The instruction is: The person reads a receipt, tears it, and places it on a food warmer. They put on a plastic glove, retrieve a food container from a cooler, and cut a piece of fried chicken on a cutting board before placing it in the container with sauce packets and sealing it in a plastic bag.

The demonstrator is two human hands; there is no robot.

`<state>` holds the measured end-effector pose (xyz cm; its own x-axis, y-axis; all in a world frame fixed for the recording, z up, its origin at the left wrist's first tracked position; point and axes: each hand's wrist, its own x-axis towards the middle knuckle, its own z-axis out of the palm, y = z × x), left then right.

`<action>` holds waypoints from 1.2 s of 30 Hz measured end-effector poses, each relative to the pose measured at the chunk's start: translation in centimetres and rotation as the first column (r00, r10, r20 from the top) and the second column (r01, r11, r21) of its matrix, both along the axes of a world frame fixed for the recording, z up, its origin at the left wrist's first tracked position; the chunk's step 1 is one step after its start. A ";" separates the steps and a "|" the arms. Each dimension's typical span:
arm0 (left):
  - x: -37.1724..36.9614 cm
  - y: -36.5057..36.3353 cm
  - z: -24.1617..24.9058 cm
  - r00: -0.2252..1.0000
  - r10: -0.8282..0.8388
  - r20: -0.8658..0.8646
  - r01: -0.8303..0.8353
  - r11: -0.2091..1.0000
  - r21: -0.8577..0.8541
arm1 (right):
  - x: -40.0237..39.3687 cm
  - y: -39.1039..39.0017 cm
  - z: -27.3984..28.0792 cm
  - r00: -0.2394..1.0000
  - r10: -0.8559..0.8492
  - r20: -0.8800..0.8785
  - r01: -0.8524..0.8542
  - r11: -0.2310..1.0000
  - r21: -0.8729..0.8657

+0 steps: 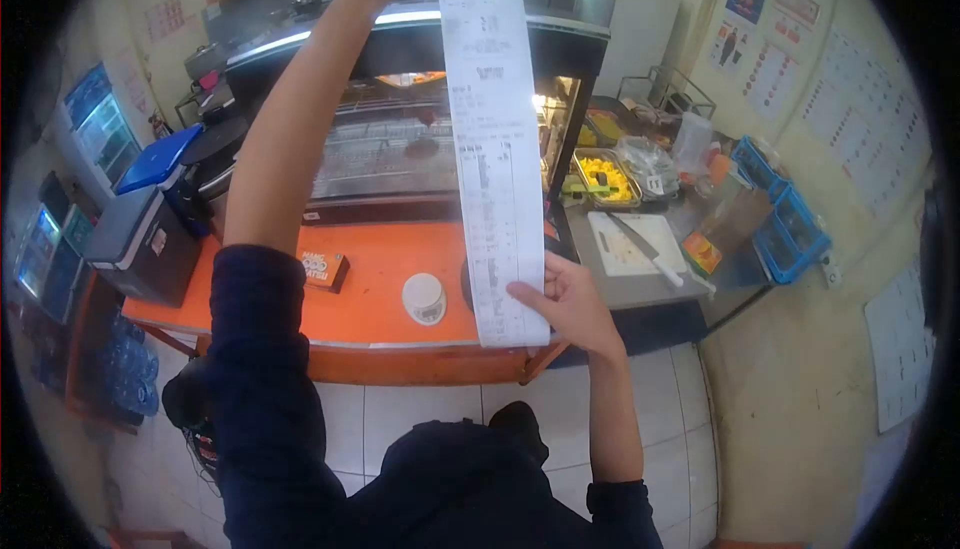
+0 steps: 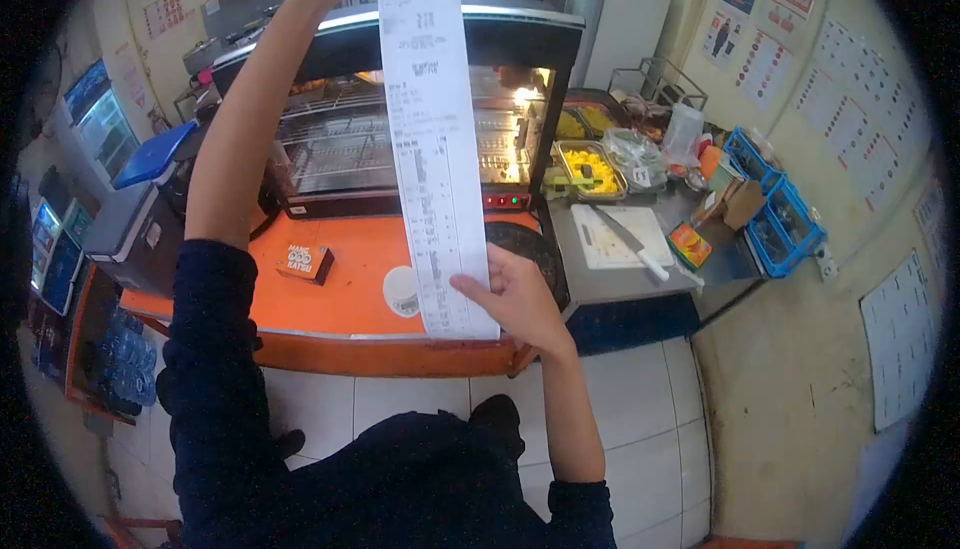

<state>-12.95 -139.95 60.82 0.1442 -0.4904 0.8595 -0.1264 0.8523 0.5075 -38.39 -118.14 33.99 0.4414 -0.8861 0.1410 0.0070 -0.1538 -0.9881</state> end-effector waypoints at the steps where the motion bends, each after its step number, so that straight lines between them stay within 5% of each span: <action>1: -0.6 -0.4 0.3 1.000 0.002 0.008 -0.002 1.000 -0.004 | -0.7 -1.7 0.1 0.999 0.032 0.000 -0.032 0.998 -0.046; 3: -1.9 -0.8 0.2 0.999 -0.021 0.030 0.022 1.000 -0.018 | -1.8 -4.5 0.0 0.996 0.090 0.006 -0.088 0.986 -0.143; 7: -5.5 3.0 -0.5 0.999 0.051 -0.003 -0.050 0.998 0.043 | -1.9 -11.3 3.9 0.992 -0.034 0.118 0.060 0.973 -0.222; 11: -6.3 0.7 -1.2 0.989 -0.147 -0.017 0.148 0.985 0.086 | -0.3 -16.8 6.9 0.957 -0.155 0.247 0.222 0.936 -0.273; 13: -6.9 1.1 -2.1 0.994 -0.111 0.012 0.110 0.992 0.054 | 0.4 -18.9 6.7 0.939 -0.168 0.301 0.290 0.857 -0.427; 17: -6.3 0.7 -2.8 0.990 0.125 0.065 -0.130 0.989 0.071 | -0.2 -21.0 6.7 0.951 -0.147 0.273 0.259 0.861 -0.438; 20: -1.8 -2.5 -3.9 0.668 0.704 0.240 -0.631 0.708 -0.317 | -0.6 -20.7 7.1 0.967 -0.148 0.208 0.222 0.889 -0.399; 22: -5.0 2.7 -4.1 0.428 0.873 0.232 -0.414 0.418 -0.809 | -1.1 -20.9 6.9 0.984 -0.135 0.117 0.175 0.858 -0.483; 24: -8.6 6.3 -7.1 0.352 0.471 0.809 -0.058 0.874 -0.483 | -1.1 -21.6 6.3 0.996 -0.072 0.058 0.092 0.829 -0.552; 25: -9.0 6.3 -8.4 0.250 0.365 0.897 -0.088 0.931 -0.354 | -1.4 -22.4 5.3 0.999 -0.040 0.034 0.052 0.722 -0.690; 26: -9.0 6.1 -9.9 0.160 0.238 0.958 -0.134 0.967 -0.218 | -1.4 -21.9 5.4 0.998 -0.018 -0.054 -0.021 0.759 -0.651; 31: -6.8 5.3 -10.1 0.252 -0.165 0.954 -0.241 0.943 0.227 | -1.9 -21.1 6.4 0.962 0.067 -0.264 -0.229 0.725 -0.650; 36: -6.2 5.7 -11.7 0.300 -0.376 0.877 -0.325 0.824 0.464 | -2.7 -21.9 4.8 0.940 0.059 -0.337 -0.297 0.632 -0.716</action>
<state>-19.19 -134.24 49.14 -0.5684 -0.8227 0.0058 -0.7701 0.5345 0.3482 -41.12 -140.06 38.76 0.7018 -0.4250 0.5718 -0.1170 -0.8604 -0.4960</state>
